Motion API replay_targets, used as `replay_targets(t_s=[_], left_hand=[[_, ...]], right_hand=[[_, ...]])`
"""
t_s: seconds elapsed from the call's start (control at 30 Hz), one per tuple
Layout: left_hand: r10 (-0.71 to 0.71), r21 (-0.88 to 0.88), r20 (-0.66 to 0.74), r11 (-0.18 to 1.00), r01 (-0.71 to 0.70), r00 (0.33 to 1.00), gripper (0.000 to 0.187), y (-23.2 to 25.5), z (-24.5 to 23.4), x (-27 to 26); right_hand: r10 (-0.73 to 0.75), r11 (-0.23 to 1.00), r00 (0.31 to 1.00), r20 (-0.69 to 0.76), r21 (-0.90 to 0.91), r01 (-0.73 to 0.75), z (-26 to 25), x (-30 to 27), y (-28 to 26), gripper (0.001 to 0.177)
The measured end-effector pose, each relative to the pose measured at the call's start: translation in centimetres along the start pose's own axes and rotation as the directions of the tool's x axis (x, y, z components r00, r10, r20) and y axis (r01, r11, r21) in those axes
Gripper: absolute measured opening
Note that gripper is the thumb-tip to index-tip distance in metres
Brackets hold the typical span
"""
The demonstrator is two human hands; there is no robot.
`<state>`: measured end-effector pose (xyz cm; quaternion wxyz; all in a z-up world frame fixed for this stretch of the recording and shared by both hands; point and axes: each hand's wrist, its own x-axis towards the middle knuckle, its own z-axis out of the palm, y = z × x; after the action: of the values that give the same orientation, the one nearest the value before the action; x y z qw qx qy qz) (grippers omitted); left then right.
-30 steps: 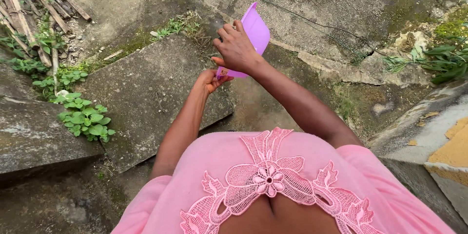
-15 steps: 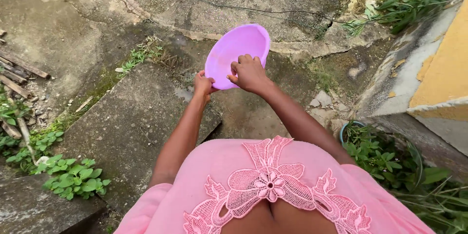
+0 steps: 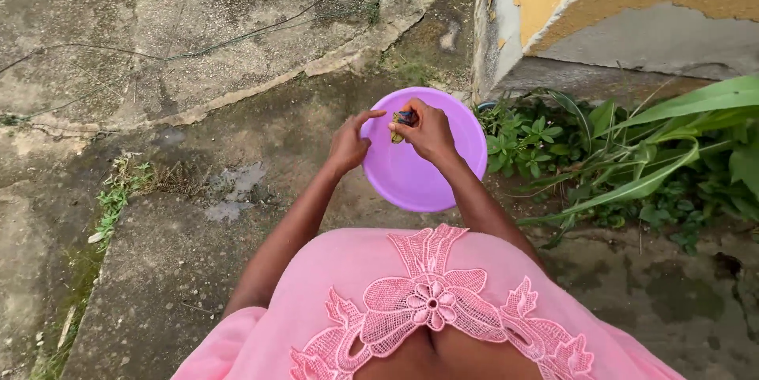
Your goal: Cleaning a door frame and lock area using a damp cloth and water in a bowl.
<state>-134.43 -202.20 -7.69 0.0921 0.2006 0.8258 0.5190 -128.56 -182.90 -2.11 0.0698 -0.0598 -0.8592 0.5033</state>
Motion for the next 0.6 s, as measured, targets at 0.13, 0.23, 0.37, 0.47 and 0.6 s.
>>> replay_targets(t_s=[0.13, 0.23, 0.37, 0.47, 0.6], left_hand=[[0.259, 0.034, 0.096, 0.964, -0.263, 0.961, 0.058, 4.9, 6.6, -0.8], [-0.012, -0.047, 0.256, 0.999, 0.025, 0.967, 0.05, 9.3, 10.2, -2.6], [0.15, -0.1, 0.323, 0.987, -0.124, 0.934, 0.047, 14.0, 15.3, -5.1], [0.072, 0.029, 0.412, 0.995, -0.092, 0.908, 0.045, 17.3, 19.2, -6.4], [0.302, -0.128, 0.44, 0.953, -0.274, 0.846, 0.043, 18.2, 26.6, -7.7]], right_hand=[[0.056, 0.958, 0.991, -0.123, -0.274, -0.088, -8.1, -6.0, -0.1, 0.033], [0.207, 0.956, 0.978, -0.041, 0.22, -0.193, -13.4, -11.2, 3.3, 0.025], [0.032, 0.989, 0.98, -0.198, -0.134, -0.06, -18.3, -18.2, 10.3, 0.017], [0.006, 0.957, 0.95, -0.311, -0.273, -0.095, -21.8, -22.9, 9.4, 0.03], [0.178, 0.777, 0.976, -0.127, 0.627, -0.06, -25.4, -29.8, 5.4, 0.03]])
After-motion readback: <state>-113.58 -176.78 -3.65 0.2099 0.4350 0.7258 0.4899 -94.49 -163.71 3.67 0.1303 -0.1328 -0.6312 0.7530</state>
